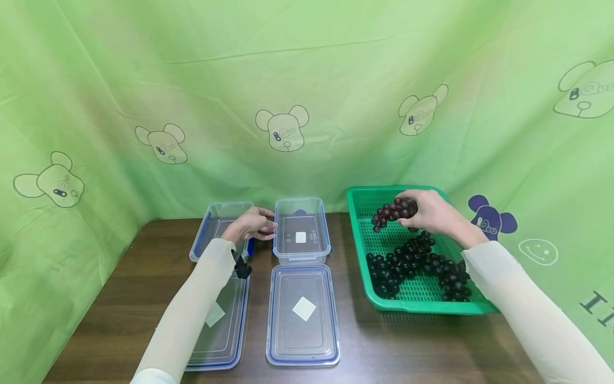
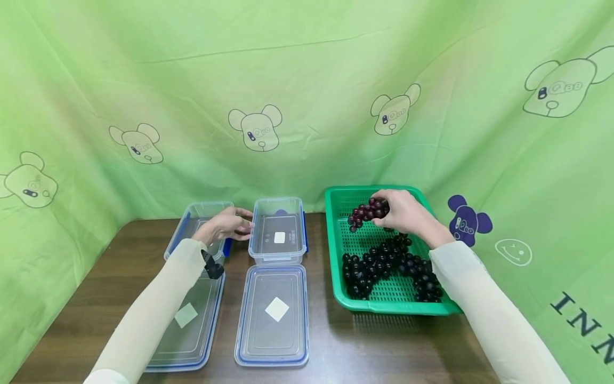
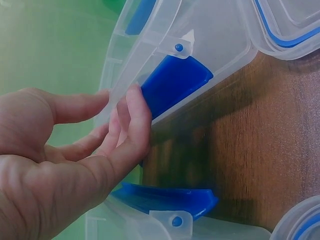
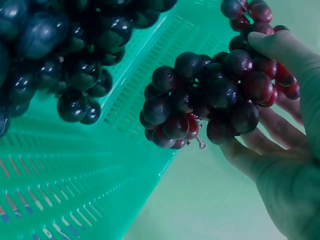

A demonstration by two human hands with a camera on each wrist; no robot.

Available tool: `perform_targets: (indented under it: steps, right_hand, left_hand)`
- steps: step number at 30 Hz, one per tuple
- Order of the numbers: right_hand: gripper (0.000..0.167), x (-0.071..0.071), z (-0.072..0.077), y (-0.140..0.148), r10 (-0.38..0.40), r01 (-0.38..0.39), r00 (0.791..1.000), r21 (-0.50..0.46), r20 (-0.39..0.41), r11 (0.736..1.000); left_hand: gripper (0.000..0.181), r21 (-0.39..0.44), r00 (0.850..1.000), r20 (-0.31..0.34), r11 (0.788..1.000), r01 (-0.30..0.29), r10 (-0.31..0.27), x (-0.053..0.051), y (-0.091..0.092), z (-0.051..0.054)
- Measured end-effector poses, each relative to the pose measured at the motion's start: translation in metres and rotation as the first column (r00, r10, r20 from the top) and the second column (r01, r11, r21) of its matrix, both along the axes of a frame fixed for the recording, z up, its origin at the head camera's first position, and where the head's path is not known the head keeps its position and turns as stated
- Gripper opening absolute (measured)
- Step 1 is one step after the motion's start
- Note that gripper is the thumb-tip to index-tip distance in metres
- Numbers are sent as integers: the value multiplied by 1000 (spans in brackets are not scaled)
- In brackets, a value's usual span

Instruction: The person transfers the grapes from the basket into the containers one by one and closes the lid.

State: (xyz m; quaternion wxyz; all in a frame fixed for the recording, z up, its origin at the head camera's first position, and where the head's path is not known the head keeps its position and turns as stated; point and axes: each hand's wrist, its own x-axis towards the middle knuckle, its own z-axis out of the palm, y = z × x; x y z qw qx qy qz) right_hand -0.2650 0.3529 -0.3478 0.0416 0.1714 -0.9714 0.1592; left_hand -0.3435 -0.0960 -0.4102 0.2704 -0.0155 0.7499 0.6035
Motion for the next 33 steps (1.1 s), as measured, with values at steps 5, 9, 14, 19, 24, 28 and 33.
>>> perform_targets:
  steps: [5, 9, 14, 19, 24, 28, 33]
  right_hand:
    - [67, 4, 4, -3, -56, 59, 998, -97, 36, 994]
    - [71, 6, 9, -8, -77, 82, 996, -148, 37, 986]
    - [70, 10, 17, -17, -77, 75, 997, -204, -3, 976]
    - [68, 14, 23, -27, -72, 64, 997, -255, -22, 965]
    - [67, 17, 29, -37, -64, 53, 998, -306, -24, 951]
    - [65, 19, 31, -44, -63, 52, 998, -345, -21, 937]
    - [66, 16, 30, -53, -43, 33, 999, -374, -17, 927]
  left_hand:
    - [57, -13, 1000, -4, 1000, 3, -3, 0, 0, 0]
    - [57, -16, 1000, -4, 1000, 5, -5, 0, 0, 0]
    - [55, -13, 1000, -9, 1000, 4, -4, 1, 0, 2]
    - [56, -2, 1000, -4, 1000, 11, -11, 2, -2, 2]
    - [57, -16, 1000, -15, 1000, 17, -17, 1, -3, 3]
    - [57, 8, 1000, 15, 1000, 11, -11, 0, -3, 4]
    - [58, 27, 998, 63, 1000, -7, 5, 0, -2, 7]
